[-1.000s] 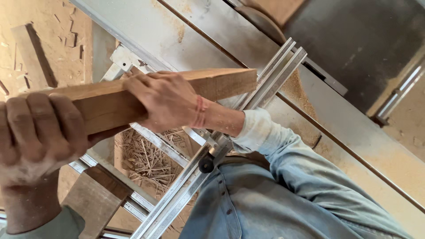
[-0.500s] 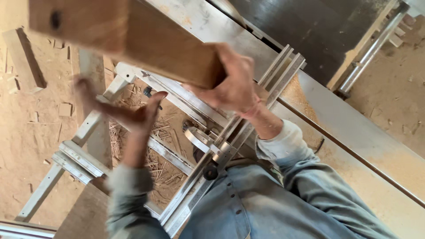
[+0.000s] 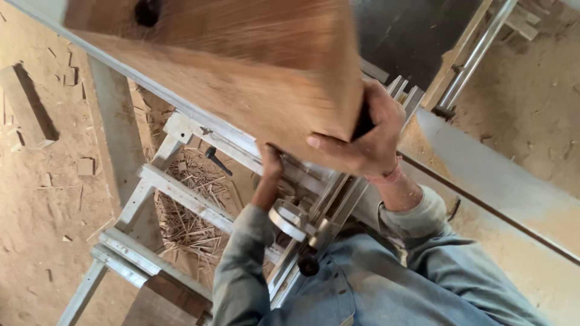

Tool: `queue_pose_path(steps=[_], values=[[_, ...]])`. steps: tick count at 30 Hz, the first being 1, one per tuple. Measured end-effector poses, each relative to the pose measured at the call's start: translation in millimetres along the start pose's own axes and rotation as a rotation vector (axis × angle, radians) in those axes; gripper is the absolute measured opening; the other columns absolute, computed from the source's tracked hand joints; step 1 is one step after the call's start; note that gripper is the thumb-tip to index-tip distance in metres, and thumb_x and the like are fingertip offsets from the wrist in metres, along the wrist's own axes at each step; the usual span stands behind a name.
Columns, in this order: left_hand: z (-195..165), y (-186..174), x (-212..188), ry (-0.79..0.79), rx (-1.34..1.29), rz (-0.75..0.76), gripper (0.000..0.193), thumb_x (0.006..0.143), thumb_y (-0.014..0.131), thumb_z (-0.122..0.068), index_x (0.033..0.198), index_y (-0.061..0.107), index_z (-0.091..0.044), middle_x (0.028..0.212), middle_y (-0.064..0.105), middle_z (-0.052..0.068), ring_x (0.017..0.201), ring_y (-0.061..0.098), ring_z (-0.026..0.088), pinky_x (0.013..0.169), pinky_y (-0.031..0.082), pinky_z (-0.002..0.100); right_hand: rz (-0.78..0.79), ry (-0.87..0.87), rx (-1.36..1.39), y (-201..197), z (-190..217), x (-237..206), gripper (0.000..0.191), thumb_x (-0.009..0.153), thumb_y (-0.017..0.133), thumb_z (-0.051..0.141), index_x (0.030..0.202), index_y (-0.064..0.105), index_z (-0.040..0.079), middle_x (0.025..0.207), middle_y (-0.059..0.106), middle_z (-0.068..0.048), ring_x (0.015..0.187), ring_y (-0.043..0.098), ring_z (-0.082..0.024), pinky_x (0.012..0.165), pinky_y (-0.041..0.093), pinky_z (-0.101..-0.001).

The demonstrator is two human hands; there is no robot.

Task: The person cuts wooden boards on a table saw, guiding each board along the fence and pushing it through the spinning blade by hand. They reposition the boards, make repeated lengthwise cuts, and lift the cut pieces away from the saw table.

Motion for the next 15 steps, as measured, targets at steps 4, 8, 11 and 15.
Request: queue_pose_path(steps=[4, 8, 11, 15], values=[[-56.7, -40.4, -11.6, 0.181, 0.339, 0.096, 0.05, 0.106, 0.056, -0.035, 0.061, 0.048, -0.015, 0.051, 0.048, -0.004, 0.04, 0.059, 0.014, 0.04, 0.059, 0.036, -0.149, 0.131, 0.22, -30.9, -43.2, -38.2, 0.047, 0.09, 0.086, 0.022, 0.121, 0.061, -0.001, 0.102, 0.066, -0.009, 0.088, 0.065, -0.021, 0.079, 0.055, -0.0324], [-108.8, -32.5, 1.3, 0.563, 1.079, -0.065, 0.041, 0.085, 0.076, -0.023, 0.118, 0.074, 0.003, 0.089, 0.076, 0.007, 0.07, 0.074, 0.015, 0.065, 0.061, 0.031, -0.311, 0.176, 0.157, -53.5, -144.3, -91.5, 0.019, 0.101, 0.073, 0.012, 0.105, 0.059, -0.001, 0.093, 0.053, -0.006, 0.079, 0.051, -0.02, 0.071, 0.044, -0.0327], [-116.0, -17.1, -0.7, 0.361, 1.266, -0.008, 0.056, 0.082, 0.078, -0.049, 0.109, 0.077, 0.001, 0.074, 0.073, 0.013, 0.064, 0.072, 0.021, 0.063, 0.058, 0.039, -0.241, -0.084, -0.351, -67.1, -183.3, -139.9, 0.008, 0.107, 0.063, 0.005, 0.108, 0.058, 0.0, 0.098, 0.053, -0.009, 0.08, 0.051, -0.023, 0.069, 0.045, -0.0374], [-58.3, 11.4, -0.5, 0.456, 1.325, 0.085, 0.069, 0.084, 0.074, -0.067, 0.11, 0.077, -0.002, 0.075, 0.071, 0.013, 0.067, 0.07, 0.024, 0.065, 0.056, 0.041, -0.383, -0.178, -0.375, -106.5, -231.5, -181.0, 0.014, 0.1, 0.061, 0.005, 0.11, 0.063, -0.005, 0.114, 0.043, -0.04, 0.077, 0.048, -0.03, 0.066, 0.044, -0.0448]])
Point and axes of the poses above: each hand's wrist, its own x-axis towards the middle knuckle, its own y-axis out of the palm, z = x × y, the point moved 3 cm from there along x, towards the middle knuckle
